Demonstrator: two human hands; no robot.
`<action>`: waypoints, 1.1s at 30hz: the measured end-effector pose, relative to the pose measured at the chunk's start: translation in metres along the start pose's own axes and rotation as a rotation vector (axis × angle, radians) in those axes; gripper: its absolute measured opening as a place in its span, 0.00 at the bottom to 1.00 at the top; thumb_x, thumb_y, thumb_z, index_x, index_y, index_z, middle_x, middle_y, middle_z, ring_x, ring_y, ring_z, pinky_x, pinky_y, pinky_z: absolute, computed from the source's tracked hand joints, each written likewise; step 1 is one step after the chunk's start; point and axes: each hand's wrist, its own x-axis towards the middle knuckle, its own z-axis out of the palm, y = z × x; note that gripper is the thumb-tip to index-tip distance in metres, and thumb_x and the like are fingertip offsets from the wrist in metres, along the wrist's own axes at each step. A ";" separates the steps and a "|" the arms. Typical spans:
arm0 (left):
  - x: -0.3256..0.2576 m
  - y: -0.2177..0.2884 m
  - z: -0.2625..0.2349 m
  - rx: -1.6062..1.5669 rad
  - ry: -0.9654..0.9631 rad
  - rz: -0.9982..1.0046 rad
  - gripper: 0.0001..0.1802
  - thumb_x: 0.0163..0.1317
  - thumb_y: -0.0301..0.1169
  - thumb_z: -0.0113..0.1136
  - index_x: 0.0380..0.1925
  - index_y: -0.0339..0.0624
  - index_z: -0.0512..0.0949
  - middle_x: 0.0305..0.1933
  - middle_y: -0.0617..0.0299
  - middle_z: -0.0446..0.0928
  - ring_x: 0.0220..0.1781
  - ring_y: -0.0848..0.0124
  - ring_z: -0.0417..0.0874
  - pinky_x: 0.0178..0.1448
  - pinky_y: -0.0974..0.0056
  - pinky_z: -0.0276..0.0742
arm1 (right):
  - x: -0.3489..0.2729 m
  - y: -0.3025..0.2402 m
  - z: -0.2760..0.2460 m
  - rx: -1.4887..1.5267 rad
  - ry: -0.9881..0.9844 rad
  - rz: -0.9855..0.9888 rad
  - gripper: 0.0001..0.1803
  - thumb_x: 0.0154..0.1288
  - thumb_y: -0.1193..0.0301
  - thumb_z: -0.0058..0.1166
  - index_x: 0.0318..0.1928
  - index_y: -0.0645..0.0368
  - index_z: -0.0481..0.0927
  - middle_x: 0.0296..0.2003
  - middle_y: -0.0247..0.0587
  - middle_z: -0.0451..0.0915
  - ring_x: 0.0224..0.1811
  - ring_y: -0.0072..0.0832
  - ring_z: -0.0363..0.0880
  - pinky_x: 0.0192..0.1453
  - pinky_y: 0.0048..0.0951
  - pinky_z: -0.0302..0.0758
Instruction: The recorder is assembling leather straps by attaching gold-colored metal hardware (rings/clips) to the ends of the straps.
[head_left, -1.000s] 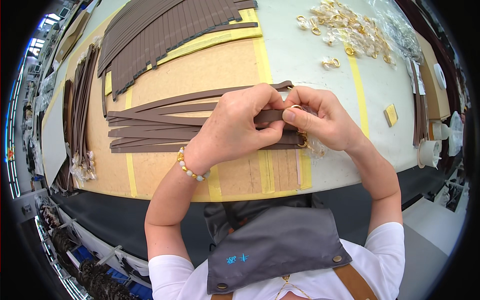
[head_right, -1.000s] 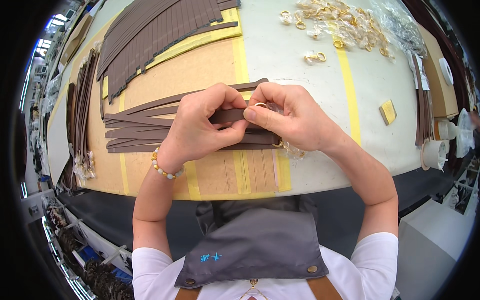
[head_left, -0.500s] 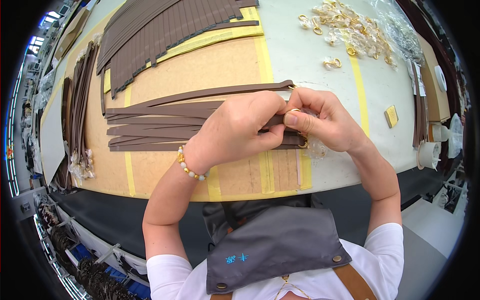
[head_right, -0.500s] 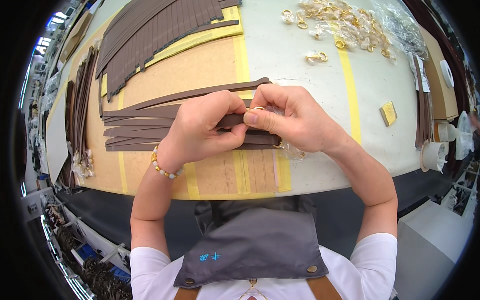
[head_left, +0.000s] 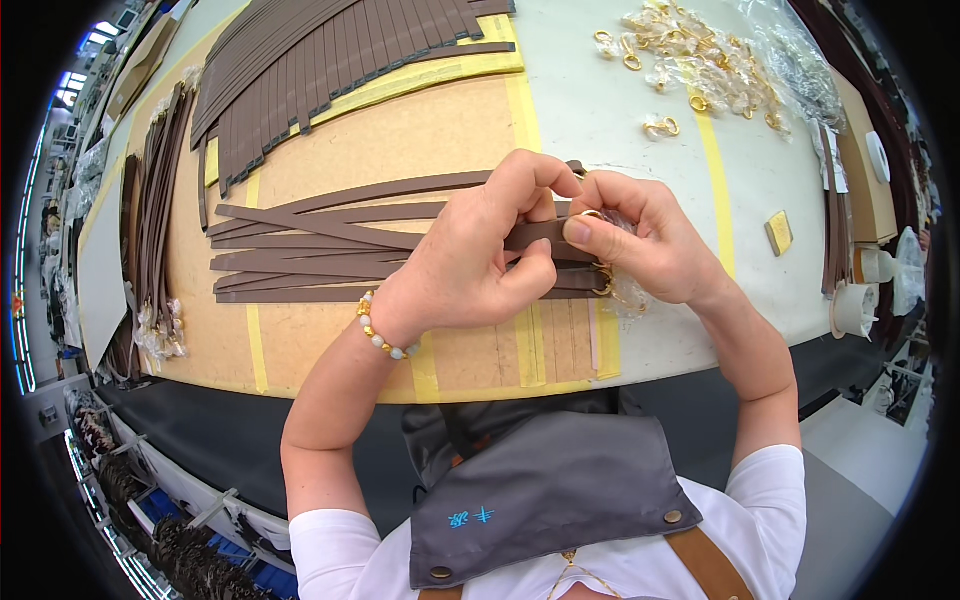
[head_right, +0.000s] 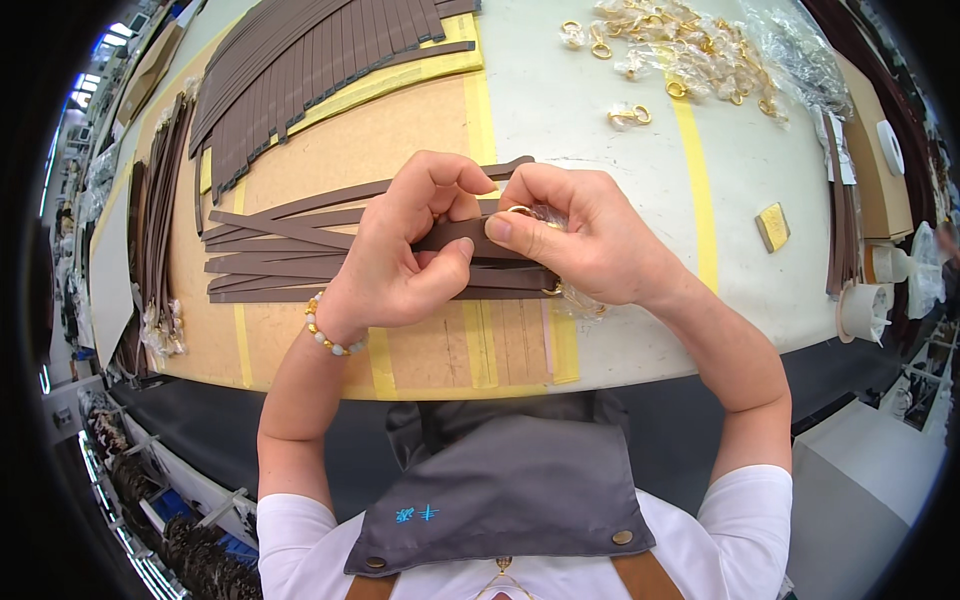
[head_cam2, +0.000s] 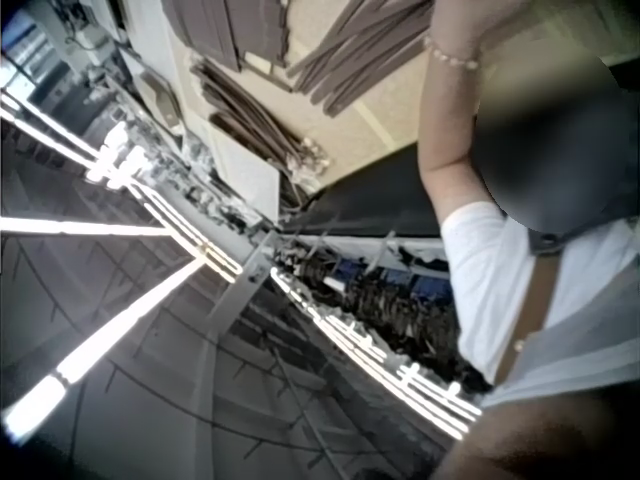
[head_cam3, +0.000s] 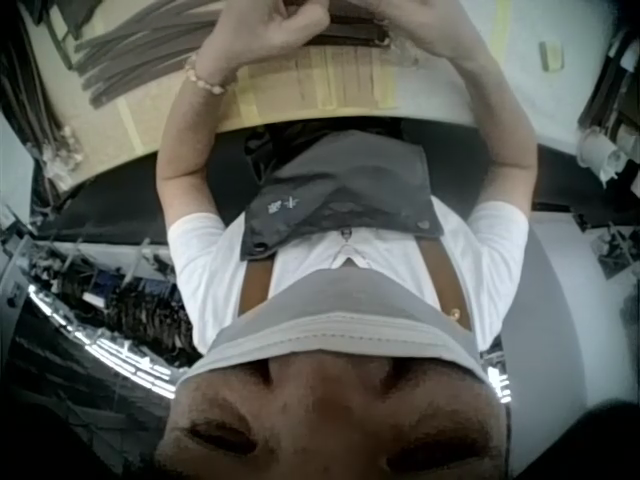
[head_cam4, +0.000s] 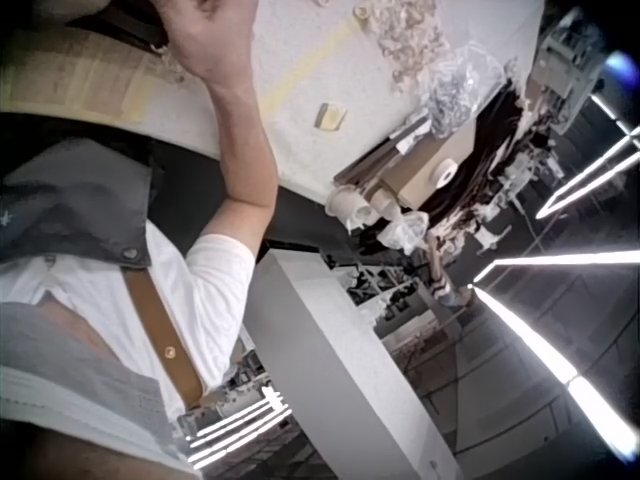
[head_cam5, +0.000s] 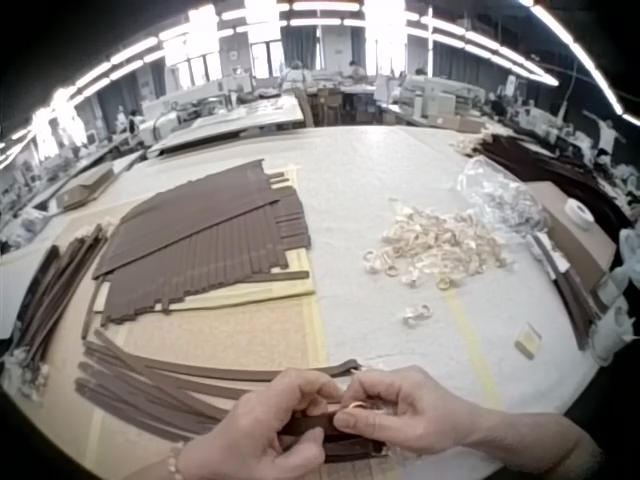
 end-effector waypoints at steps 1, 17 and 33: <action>0.000 0.001 0.000 0.001 -0.005 -0.014 0.24 0.54 0.16 0.51 0.53 0.36 0.69 0.30 0.69 0.69 0.27 0.86 0.61 0.29 0.77 0.57 | 0.000 -0.001 0.001 -0.014 0.010 0.000 0.13 0.72 0.66 0.60 0.36 0.63 0.77 0.28 0.26 0.74 0.34 0.14 0.67 0.37 0.23 0.68; 0.000 0.010 -0.007 -0.192 -0.087 -0.159 0.25 0.61 0.16 0.57 0.59 0.34 0.67 0.40 0.61 0.78 0.41 0.80 0.76 0.45 0.73 0.72 | 0.002 0.008 -0.017 0.357 -0.181 0.069 0.14 0.75 0.61 0.59 0.40 0.61 0.78 0.31 0.25 0.75 0.33 0.13 0.69 0.37 0.20 0.69; 0.003 0.004 0.003 -0.168 -0.052 -0.030 0.12 0.68 0.29 0.63 0.27 0.34 0.77 0.21 0.65 0.69 0.24 0.79 0.65 0.27 0.67 0.62 | 0.001 0.015 -0.011 0.139 -0.149 -0.061 0.13 0.76 0.63 0.55 0.38 0.59 0.73 0.28 0.25 0.73 0.30 0.12 0.67 0.35 0.19 0.66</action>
